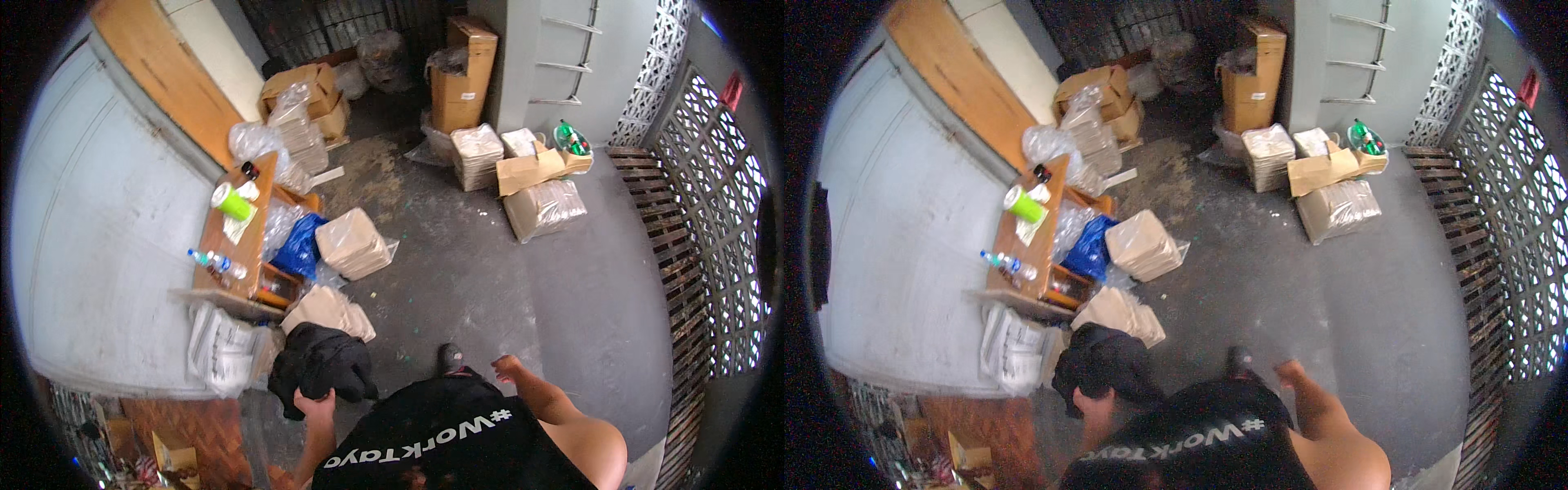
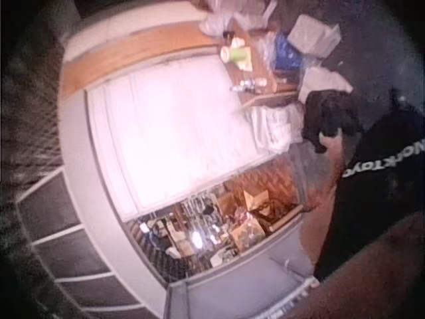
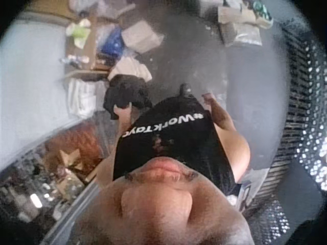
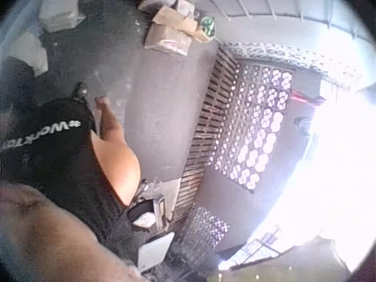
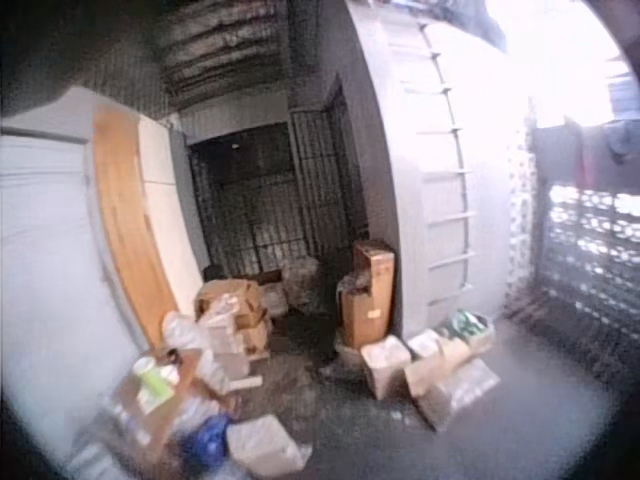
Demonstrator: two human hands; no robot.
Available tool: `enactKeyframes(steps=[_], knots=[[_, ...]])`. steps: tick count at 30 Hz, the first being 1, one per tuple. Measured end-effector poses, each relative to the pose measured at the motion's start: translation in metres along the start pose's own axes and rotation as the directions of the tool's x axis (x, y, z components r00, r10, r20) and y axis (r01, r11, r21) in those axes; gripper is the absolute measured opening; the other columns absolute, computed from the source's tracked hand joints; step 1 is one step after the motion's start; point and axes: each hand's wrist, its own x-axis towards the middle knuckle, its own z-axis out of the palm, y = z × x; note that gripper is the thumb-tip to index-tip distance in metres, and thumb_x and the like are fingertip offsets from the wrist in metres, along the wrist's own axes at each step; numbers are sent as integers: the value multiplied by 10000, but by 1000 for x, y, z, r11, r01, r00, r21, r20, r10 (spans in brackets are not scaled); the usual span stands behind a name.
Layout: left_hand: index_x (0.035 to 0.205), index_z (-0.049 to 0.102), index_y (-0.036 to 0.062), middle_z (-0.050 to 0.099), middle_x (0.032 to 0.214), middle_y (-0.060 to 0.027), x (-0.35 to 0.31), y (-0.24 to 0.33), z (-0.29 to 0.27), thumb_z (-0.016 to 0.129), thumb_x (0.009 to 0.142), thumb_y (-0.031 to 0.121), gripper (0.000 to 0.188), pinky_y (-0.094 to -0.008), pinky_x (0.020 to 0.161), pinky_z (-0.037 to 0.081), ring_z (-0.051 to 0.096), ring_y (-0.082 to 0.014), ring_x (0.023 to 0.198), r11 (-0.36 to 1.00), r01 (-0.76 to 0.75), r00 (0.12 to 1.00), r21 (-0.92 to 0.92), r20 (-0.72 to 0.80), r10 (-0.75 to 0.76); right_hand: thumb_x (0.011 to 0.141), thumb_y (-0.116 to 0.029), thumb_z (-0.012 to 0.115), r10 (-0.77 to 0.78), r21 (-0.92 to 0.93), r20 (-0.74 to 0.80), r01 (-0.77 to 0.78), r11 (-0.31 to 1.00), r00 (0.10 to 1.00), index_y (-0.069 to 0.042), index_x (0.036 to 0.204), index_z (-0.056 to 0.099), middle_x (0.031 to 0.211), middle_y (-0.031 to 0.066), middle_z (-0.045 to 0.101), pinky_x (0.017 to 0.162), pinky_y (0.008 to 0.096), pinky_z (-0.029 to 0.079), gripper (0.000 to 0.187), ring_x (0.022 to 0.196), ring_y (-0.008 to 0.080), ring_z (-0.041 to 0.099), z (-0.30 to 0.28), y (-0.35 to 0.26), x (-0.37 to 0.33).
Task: The person walks through a cluttered storage area, picks up a black garment, and places it into a cardboard box. They then move to a table, handle a small box, and use a marker to write on the packaging.
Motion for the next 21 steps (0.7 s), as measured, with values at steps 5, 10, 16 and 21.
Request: enactKeyframes(steps=[5,10,16,21], knots=[[1305,571,106,510,1384,-108,27,-61,137,551,846,476,590,-474,1104,285,476,-312,1256,988,150,982,-27,-108,-152,876,-233,631,238,439,-101,-172,882,966,-71,981,666,807,55,675,563,381,539,196,675,216,666,-118,-72,-29],[1305,578,121,550,1355,-87,34,-94,261,517,856,458,565,-490,1087,327,504,-324,1237,976,219,951,7,223,-215,875,-203,645,76,638,-70,-14,770,995,-50,944,659,807,59,670,537,361,520,169,650,208,645,-168,-121,14],[1309,577,109,549,1368,-107,67,-150,452,465,874,431,553,-520,1078,346,496,-343,1262,964,257,897,66,356,-263,905,-449,569,-31,-102,1,31,994,1000,-86,1126,652,1037,90,706,784,415,544,433,916,224,690,-182,-122,113],[1333,549,102,535,1380,-118,107,-203,651,445,889,400,545,-541,1090,324,483,-336,1274,924,357,716,135,596,-363,890,-258,558,-120,-22,-63,119,993,991,-78,849,665,749,90,638,570,408,494,214,641,254,619,-253,-200,83]])
